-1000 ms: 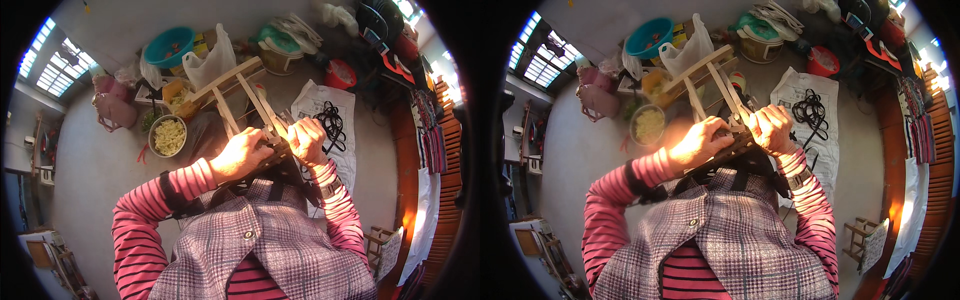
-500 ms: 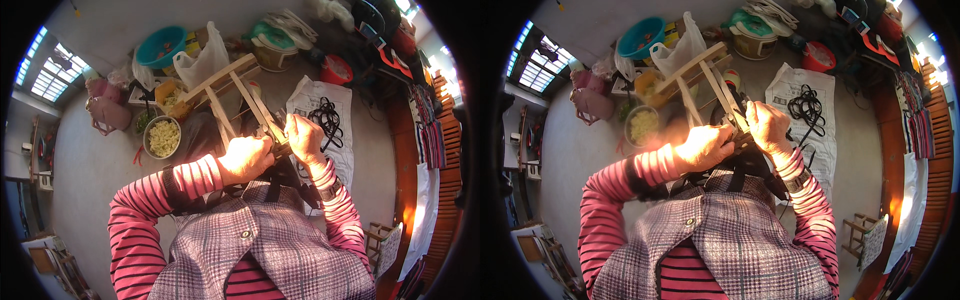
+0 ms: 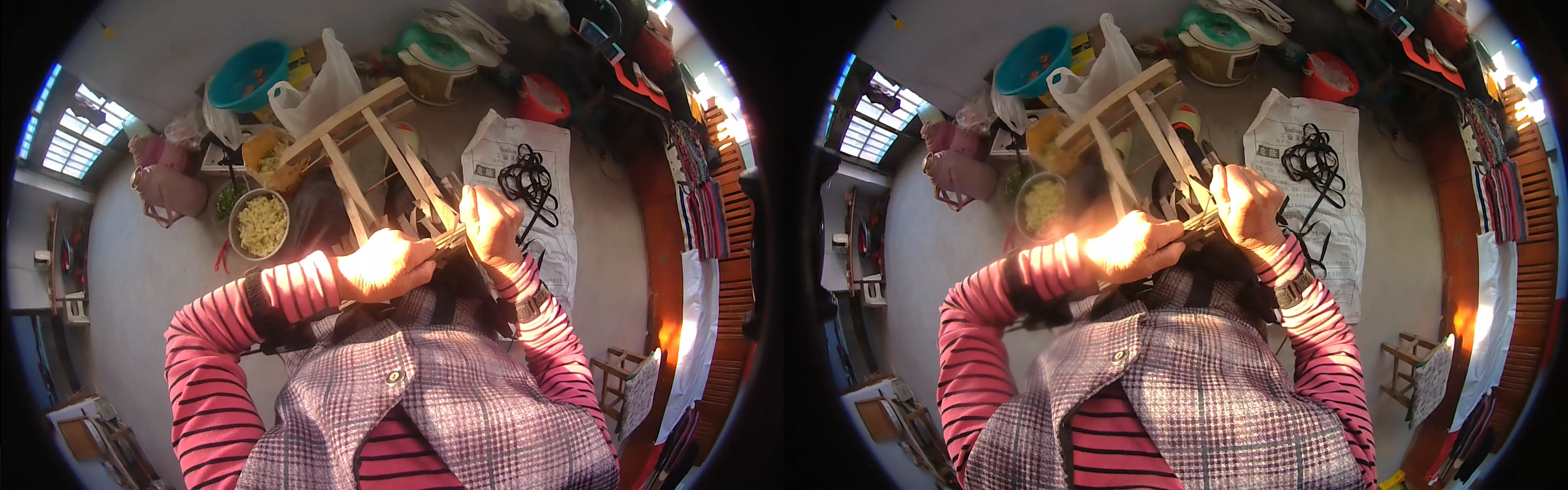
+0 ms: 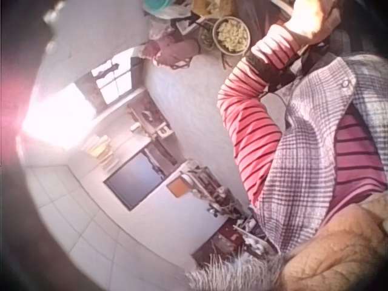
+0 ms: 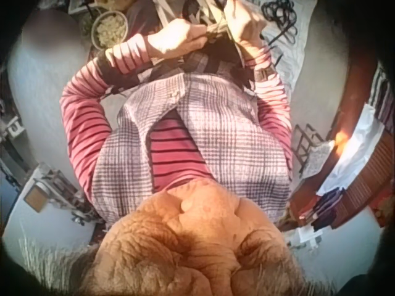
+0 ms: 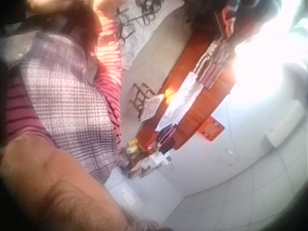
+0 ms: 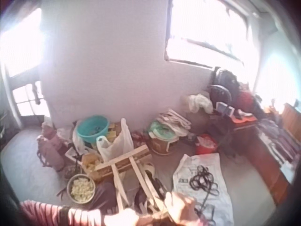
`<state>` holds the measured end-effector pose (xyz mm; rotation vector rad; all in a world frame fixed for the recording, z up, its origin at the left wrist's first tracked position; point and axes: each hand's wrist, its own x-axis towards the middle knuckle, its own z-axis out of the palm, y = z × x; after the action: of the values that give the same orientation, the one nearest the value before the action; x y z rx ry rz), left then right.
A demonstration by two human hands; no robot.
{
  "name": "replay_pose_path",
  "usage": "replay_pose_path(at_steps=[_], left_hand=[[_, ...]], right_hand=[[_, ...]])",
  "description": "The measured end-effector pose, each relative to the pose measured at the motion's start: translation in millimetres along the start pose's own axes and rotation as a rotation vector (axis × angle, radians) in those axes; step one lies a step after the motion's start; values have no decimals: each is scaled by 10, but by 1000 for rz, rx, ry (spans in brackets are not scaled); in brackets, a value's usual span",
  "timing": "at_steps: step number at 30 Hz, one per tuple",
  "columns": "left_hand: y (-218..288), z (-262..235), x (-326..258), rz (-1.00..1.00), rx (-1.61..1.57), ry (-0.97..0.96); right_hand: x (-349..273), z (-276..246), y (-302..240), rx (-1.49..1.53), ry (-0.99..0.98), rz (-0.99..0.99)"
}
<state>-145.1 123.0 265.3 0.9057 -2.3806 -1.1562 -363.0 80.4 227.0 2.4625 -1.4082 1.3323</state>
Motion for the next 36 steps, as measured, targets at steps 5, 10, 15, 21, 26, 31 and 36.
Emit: replay_pose_path(at_steps=[5, 10, 15, 21, 26, 31, 36], left_hand=[[109, -107, -170, 155, 180, 81], [104, 10, -69, 227, 219, 264], [142, 134, 17, -118, 24, 263], [235, 112, 182, -284, 75, 138], [209, 107, 108, -299, -112, 247], [144, 261, -15, -234, -313, 364], [181, 247, -86, -160, -161, 340]], right_hand=[[-18, 6, -12, -12, 12, -17], [28, 13, -13, -26, 22, -54], [47, 41, -17, -8, 65, -62], [33, 60, -25, -58, 51, -22], [61, 19, -6, -14, 30, -87], [93, 3, 23, 6, 90, -191], [72, 19, 59, 40, 97, -194]])
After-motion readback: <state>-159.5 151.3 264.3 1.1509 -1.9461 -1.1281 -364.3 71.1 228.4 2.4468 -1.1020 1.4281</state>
